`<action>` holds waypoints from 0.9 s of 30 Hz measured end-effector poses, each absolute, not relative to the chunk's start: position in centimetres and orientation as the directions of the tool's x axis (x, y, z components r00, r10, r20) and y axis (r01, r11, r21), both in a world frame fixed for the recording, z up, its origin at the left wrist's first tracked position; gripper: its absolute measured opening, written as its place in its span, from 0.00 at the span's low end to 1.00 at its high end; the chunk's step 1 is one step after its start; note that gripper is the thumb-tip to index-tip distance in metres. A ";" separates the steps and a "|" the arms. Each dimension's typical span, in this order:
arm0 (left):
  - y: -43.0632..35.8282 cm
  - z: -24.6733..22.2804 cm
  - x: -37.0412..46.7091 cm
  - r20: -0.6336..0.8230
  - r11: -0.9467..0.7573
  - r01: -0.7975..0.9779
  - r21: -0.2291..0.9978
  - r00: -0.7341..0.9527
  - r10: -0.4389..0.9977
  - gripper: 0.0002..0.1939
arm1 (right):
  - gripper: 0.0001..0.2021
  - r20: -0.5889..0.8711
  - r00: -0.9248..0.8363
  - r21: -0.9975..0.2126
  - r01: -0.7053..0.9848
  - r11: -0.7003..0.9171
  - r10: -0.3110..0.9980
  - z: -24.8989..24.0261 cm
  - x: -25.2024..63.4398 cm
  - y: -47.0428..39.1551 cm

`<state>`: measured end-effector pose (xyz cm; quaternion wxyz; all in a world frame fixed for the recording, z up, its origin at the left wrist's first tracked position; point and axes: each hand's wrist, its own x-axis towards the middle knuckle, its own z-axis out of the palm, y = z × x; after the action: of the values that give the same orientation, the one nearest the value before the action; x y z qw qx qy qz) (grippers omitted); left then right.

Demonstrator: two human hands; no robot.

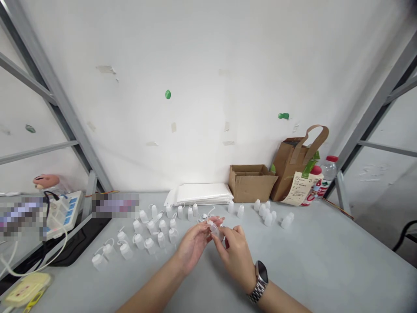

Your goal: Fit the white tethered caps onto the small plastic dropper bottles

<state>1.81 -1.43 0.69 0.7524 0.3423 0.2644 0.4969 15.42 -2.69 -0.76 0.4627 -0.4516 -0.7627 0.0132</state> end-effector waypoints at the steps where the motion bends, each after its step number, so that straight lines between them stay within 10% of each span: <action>1: -1.4 0.7 1.8 -0.061 0.278 -0.570 0.773 0.369 0.928 0.15 | 0.11 0.640 -0.144 -0.515 0.648 0.561 0.754 -0.8 15.4 -2.7; 9: -1.4 1.0 2.0 -0.103 0.325 -0.575 0.751 0.384 0.917 0.15 | 0.15 0.149 -0.163 -0.978 0.123 0.170 0.975 0.1 15.3 -2.0; 27: -1.2 1.0 1.5 -0.068 0.322 -0.573 0.754 0.418 0.906 0.15 | 0.16 -0.012 -0.476 -0.915 -0.350 -0.201 0.879 1.7 15.9 -1.5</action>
<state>1.51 -1.20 1.03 0.7736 0.3328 0.2497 0.4779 15.86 -1.50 1.71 0.4261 -0.2836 -0.4666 0.7213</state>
